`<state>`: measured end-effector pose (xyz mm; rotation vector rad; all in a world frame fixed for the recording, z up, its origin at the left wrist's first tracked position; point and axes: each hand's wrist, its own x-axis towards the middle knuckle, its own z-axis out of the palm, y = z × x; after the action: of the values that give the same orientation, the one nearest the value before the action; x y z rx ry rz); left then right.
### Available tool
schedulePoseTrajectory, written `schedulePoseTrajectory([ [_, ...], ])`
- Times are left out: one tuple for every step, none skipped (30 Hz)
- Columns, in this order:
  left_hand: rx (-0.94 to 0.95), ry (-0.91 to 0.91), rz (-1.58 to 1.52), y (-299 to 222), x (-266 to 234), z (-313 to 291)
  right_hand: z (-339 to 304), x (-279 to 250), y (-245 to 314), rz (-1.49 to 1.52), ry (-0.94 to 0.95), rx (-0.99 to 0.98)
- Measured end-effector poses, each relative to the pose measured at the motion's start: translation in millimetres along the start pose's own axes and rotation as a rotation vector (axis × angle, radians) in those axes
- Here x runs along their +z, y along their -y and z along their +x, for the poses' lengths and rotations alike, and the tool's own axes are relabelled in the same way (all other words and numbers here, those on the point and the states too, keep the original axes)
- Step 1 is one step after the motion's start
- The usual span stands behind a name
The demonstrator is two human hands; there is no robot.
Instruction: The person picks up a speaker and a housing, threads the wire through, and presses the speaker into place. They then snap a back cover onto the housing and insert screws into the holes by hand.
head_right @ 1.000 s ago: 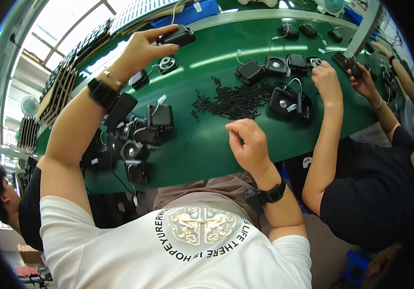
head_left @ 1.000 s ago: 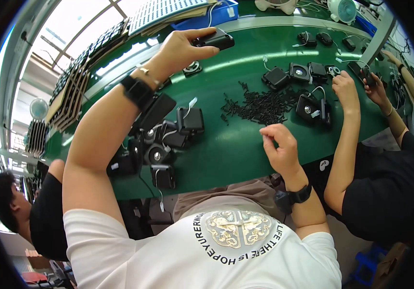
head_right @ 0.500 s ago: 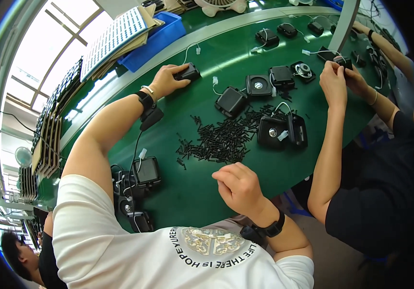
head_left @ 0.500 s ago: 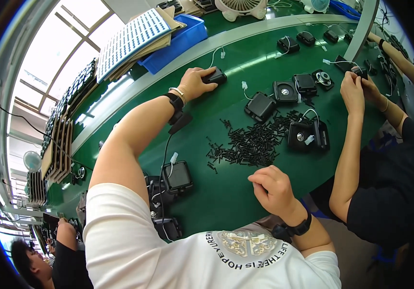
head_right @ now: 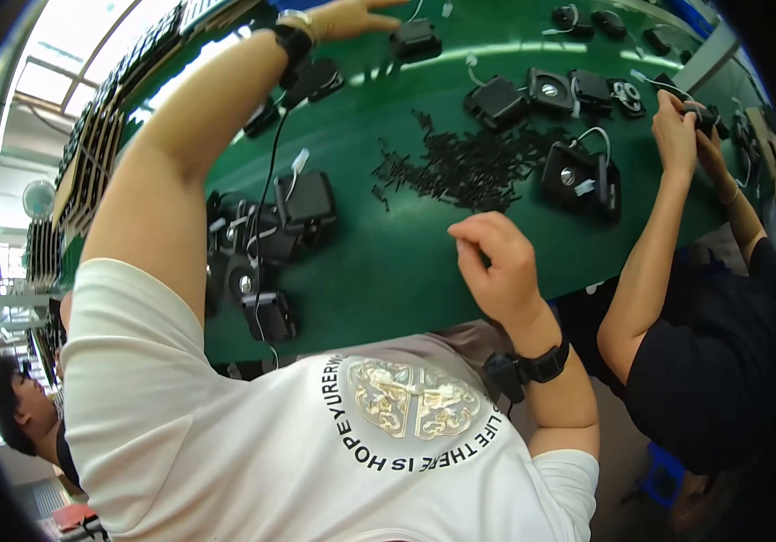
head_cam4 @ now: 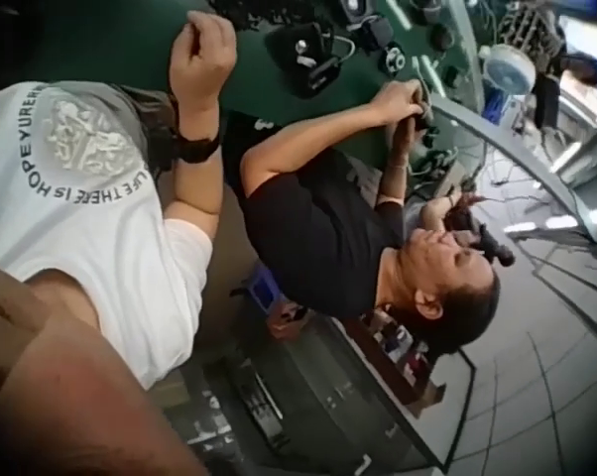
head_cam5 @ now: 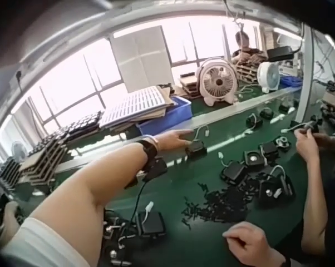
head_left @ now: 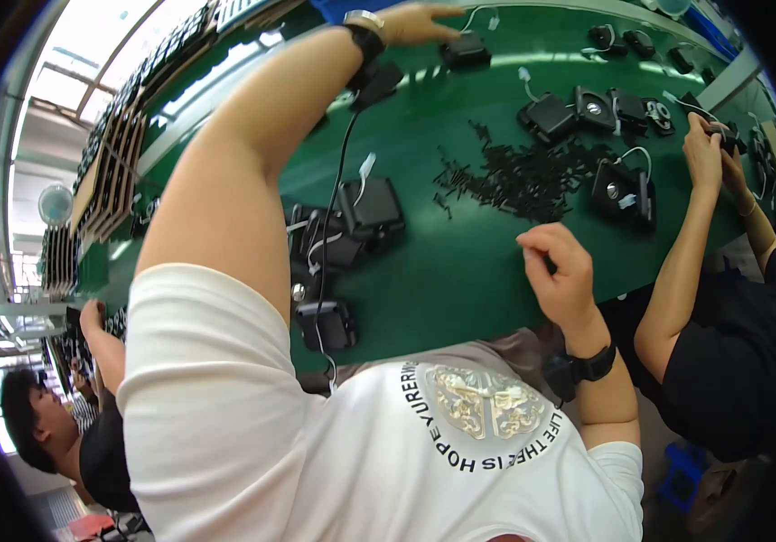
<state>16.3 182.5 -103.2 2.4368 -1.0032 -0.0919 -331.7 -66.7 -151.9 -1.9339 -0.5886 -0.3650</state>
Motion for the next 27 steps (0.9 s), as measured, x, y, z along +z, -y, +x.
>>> schedulePoseTrajectory([
  [0.005,-0.062,-0.038,-4,-20,1,3,-1,1,0.000,0.000,0.023],
  [-0.025,-0.060,-0.051,-21,-38,0,4,-2,1,-0.011,-0.013,0.059],
  [0.035,-0.061,0.102,-45,-63,-6,5,0,1,0.008,0.016,0.061],
  [0.094,-0.059,0.255,-66,-87,-14,5,1,3,0.030,0.056,0.040],
  [-0.040,0.001,0.076,-88,-106,-25,4,4,5,0.053,0.095,0.016],
  [-0.167,0.050,-0.096,-108,-125,-36,8,8,6,0.075,0.128,-0.019],
  [-0.122,0.042,-0.147,-129,-138,-57,9,14,12,0.088,0.150,-0.024],
  [-0.079,0.031,-0.190,-148,-147,-84,11,24,20,0.132,0.266,-0.038],
  [-0.095,0.016,-0.187,-161,-153,-106,14,34,28,0.165,0.376,-0.055],
  [-0.131,0.009,-0.104,-172,-159,-126,19,49,36,0.121,0.440,-0.203],
  [-0.167,0.007,-0.021,-185,-163,-147,23,66,46,0.078,0.498,-0.351],
  [-0.174,-0.003,-0.014,-195,-163,-167,26,82,54,0.048,0.540,-0.424],
  [-0.259,0.039,-0.089,-203,-159,-186,28,96,60,0.017,0.579,-0.499],
  [-0.348,0.073,-0.161,-211,-156,-208,30,112,68,0.021,0.585,-0.520],
  [-0.395,0.143,-0.138,-216,-155,-228,30,127,74,-0.036,0.584,-0.580],
  [-0.442,0.213,-0.117,-221,-151,-246,28,136,78,-0.094,0.580,-0.639],
  [-0.428,0.221,-0.115,-223,-137,-252,27,138,73,-0.104,0.571,-0.630],
  [-0.476,0.406,0.066,-224,-118,-260,27,140,69,-0.089,0.642,-0.503],
  [-0.539,0.576,0.260,-231,-97,-279,28,143,67,-0.063,0.713,-0.396],
  [-0.410,0.474,0.312,-233,-69,-316,29,146,68,-0.033,0.792,-0.309],
  [-0.275,0.378,0.360,-233,-36,-353,30,148,68,-0.031,0.795,-0.331],
  [-0.276,0.281,0.336,-236,-4,-375,30,148,66,-0.014,0.815,-0.312],
  [-0.270,0.188,0.313,-239,21,-391,30,146,64,0.001,0.829,-0.289],
  [-0.267,0.184,0.313,-236,40,-403,31,146,63,0.016,0.846,-0.261],
  [-0.247,0.050,0.338,-233,55,-413,32,146,64,0.010,0.846,-0.260],
  [-0.226,-0.088,0.360,-231,64,-419,32,145,66,0.169,0.906,-0.068],
  [-0.223,-0.095,0.355,-231,68,-420,33,145,68,0.328,0.957,0.128],
])
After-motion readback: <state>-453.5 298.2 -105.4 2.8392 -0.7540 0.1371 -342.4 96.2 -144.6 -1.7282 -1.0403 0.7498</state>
